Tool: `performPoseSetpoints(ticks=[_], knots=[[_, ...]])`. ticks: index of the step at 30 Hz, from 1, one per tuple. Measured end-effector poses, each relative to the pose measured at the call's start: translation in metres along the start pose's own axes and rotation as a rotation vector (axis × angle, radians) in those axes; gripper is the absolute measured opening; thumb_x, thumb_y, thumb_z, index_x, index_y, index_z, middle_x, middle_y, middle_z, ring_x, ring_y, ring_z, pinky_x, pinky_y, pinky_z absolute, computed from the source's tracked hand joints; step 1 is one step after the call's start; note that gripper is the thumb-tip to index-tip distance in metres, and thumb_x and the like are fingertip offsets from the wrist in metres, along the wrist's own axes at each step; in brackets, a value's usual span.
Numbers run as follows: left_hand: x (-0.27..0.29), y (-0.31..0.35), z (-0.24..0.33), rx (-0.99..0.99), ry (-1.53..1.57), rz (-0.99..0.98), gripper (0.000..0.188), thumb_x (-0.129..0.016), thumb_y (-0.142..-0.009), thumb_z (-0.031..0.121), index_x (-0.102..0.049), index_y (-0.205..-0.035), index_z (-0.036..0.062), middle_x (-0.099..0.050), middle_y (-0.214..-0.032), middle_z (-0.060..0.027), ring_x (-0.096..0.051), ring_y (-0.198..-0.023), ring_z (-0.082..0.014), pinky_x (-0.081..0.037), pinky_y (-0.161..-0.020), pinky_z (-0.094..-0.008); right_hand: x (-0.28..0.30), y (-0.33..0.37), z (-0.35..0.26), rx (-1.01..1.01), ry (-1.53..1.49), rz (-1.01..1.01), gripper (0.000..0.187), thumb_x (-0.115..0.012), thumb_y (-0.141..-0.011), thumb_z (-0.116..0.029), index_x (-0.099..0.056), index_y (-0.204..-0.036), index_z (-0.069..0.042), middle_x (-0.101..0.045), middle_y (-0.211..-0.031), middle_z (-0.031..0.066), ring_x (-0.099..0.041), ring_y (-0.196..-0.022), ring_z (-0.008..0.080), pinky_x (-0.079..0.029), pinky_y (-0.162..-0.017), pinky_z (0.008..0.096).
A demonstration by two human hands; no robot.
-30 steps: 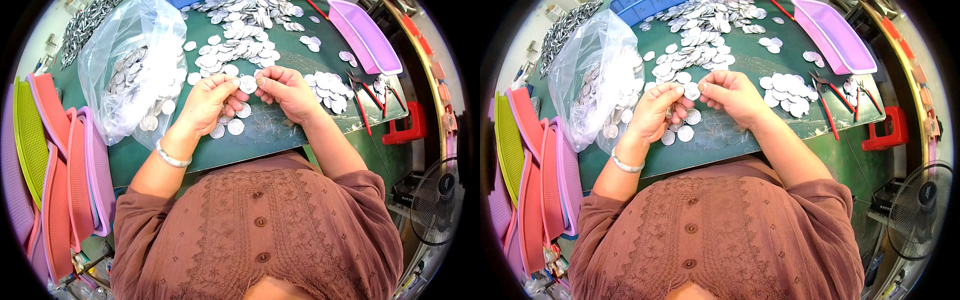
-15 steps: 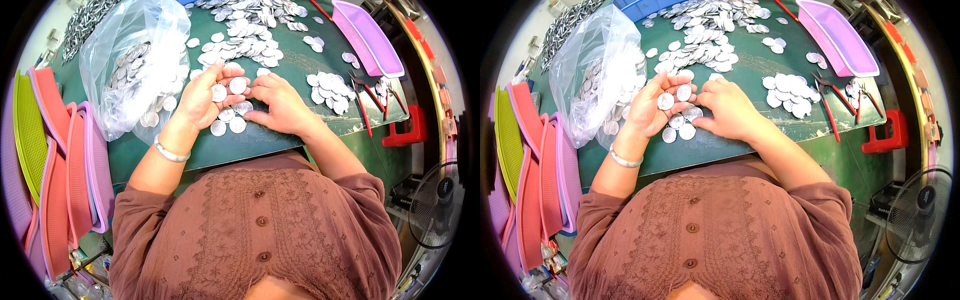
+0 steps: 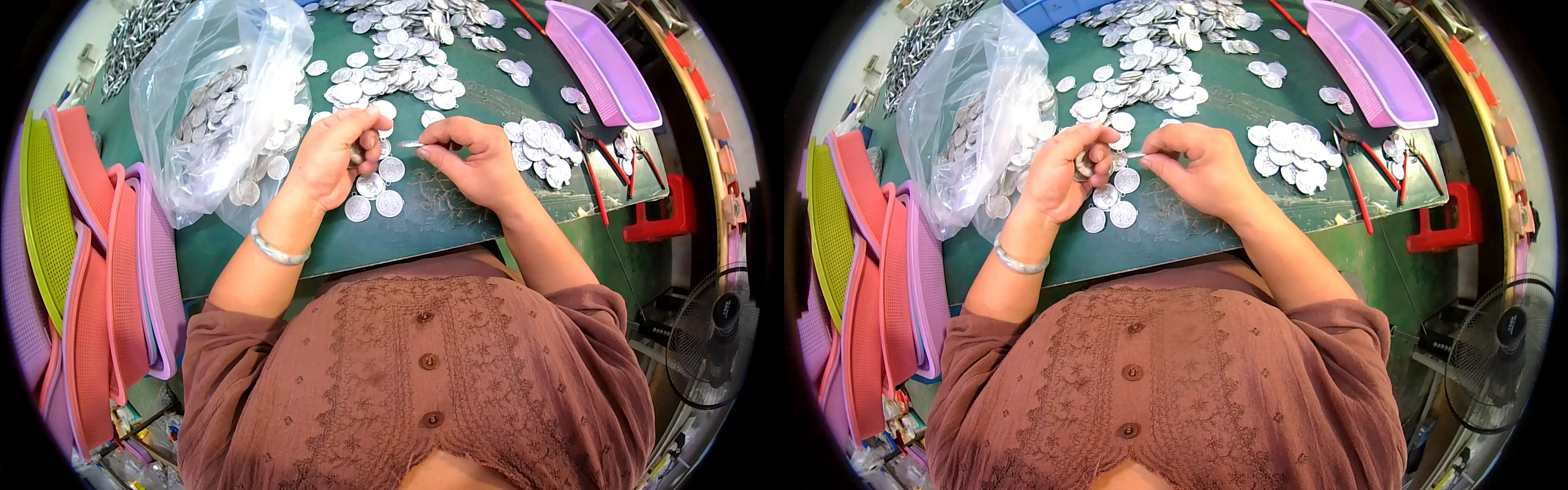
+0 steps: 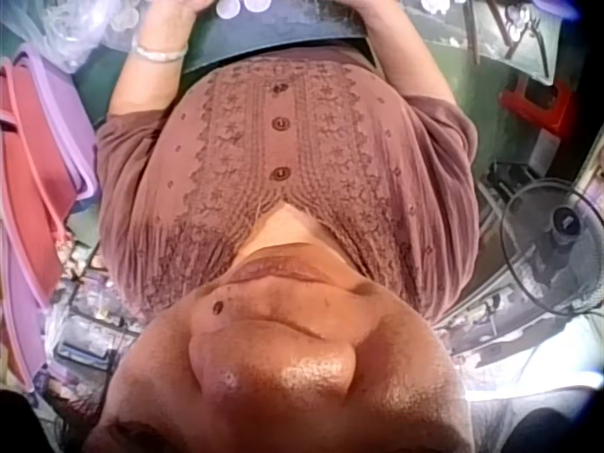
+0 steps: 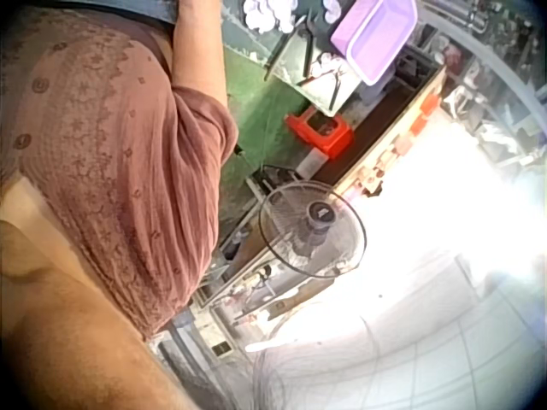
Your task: The person repeatedly picks up small, round, silver-colored metal discs from a pile on a green workbench. They manipulate each disc with both hands, appearing to attach or secure a small metal ring or loop to the edge of the disc. The person then places the finished items into a clear plastic bag.
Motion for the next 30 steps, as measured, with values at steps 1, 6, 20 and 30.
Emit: performPoseSetpoints(ticks=[1, 6, 20, 30], knots=[[0.0013, 0.0002, 0.0000, 0.006, -0.019, -0.032, 0.023, -0.048, -0.086, 0.024, -0.056, -0.087, 0.0025, -0.050, -0.067, -0.0005, -0.045, -0.056, -0.0082, -0.034, -0.047, -0.0181, 0.0000, 0.0005, 0.0002, 0.034, 0.012, 0.026, 0.012, -0.065, -0.069, -0.003, -0.060, -0.080, -0.004, -0.060, -0.071, 0.0064, -0.055, -0.063, 0.0167, -0.044, -0.058, 0.0266], [-0.0065, 0.0041, -0.0012, 0.059, -0.003, -0.101, 0.009, -0.058, -0.079, 0.015, -0.057, -0.077, 0.0059, -0.050, -0.059, 0.0018, -0.040, -0.047, -0.0037, -0.026, -0.038, -0.0167, 0.0000, -0.0008, 0.0002, 0.222, 0.117, 0.070, 0.017, -0.064, -0.068, 0.000, -0.060, -0.083, -0.005, -0.060, -0.077, 0.0075, -0.058, -0.068, 0.0190, -0.046, -0.062, 0.0284], [-0.0045, 0.0032, -0.0026, 0.011, 0.004, -0.074, 0.008, -0.058, -0.080, 0.012, -0.058, -0.084, 0.0041, -0.058, -0.065, -0.0010, -0.046, -0.049, -0.0022, -0.031, -0.040, -0.0141, -0.0025, 0.0009, 0.0083, -0.279, -0.493, -0.014, 0.014, -0.056, -0.079, -0.004, -0.056, -0.091, 0.002, -0.059, -0.083, 0.0032, -0.054, -0.077, 0.0083, -0.044, -0.069, 0.0217], [-0.0054, 0.0008, -0.0061, -0.056, -0.065, -0.073, 0.012, -0.058, -0.080, 0.010, -0.059, -0.089, 0.0023, -0.057, -0.067, -0.0007, -0.046, -0.050, -0.0020, -0.034, -0.042, -0.0134, -0.0008, -0.0001, 0.0082, -0.334, -0.550, -0.050, 0.012, -0.057, -0.078, -0.003, -0.057, -0.089, 0.002, -0.059, -0.080, 0.0016, -0.054, -0.074, 0.0071, -0.043, -0.067, 0.0202]])
Point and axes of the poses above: each hand's wrist, its own y-axis away from the middle knuckle, its own x-axis out of the back of the hand, z = x × y, the point moved 1 cm from there along -y, towards the middle knuckle
